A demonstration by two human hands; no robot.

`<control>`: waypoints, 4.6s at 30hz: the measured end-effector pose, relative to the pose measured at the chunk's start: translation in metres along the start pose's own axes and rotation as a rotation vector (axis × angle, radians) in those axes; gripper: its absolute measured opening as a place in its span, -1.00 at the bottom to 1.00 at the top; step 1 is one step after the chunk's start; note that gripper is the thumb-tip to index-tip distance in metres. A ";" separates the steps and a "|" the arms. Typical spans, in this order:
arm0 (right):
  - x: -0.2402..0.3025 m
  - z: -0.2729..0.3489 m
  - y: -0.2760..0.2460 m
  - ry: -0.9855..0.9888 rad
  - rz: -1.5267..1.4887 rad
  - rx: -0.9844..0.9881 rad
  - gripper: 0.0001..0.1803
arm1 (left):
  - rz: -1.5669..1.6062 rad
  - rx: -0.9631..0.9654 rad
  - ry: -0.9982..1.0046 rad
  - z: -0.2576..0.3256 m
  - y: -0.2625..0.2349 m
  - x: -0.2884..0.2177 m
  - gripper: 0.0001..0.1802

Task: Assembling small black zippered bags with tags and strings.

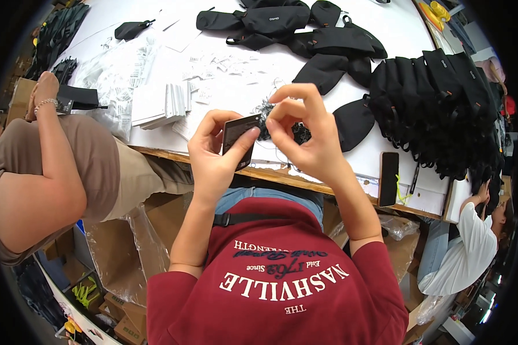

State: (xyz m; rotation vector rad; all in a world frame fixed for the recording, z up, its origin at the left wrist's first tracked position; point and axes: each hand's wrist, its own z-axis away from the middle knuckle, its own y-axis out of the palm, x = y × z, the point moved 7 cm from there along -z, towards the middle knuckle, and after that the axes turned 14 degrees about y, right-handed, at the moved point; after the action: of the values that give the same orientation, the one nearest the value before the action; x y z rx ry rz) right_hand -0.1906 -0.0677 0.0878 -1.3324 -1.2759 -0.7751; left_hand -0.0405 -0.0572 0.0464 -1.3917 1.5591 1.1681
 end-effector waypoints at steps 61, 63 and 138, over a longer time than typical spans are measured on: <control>-0.020 0.081 -0.037 0.139 0.024 -0.204 -0.88 | 0.010 0.489 0.176 0.029 0.045 -0.009 -0.88; -0.022 0.084 -0.038 0.137 0.030 -0.200 -0.86 | 0.155 0.551 -0.147 0.036 0.053 0.010 -0.82; -0.088 0.103 -0.072 0.588 -0.652 -0.152 -0.82 | -0.303 0.730 0.081 0.013 0.138 0.016 -0.90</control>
State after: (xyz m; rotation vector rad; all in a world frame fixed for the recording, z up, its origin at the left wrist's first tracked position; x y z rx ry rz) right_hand -0.2998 -0.0029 0.0019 -0.6864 -1.1713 -1.6076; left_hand -0.1802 -0.0500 0.0486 -1.1177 1.5359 0.3009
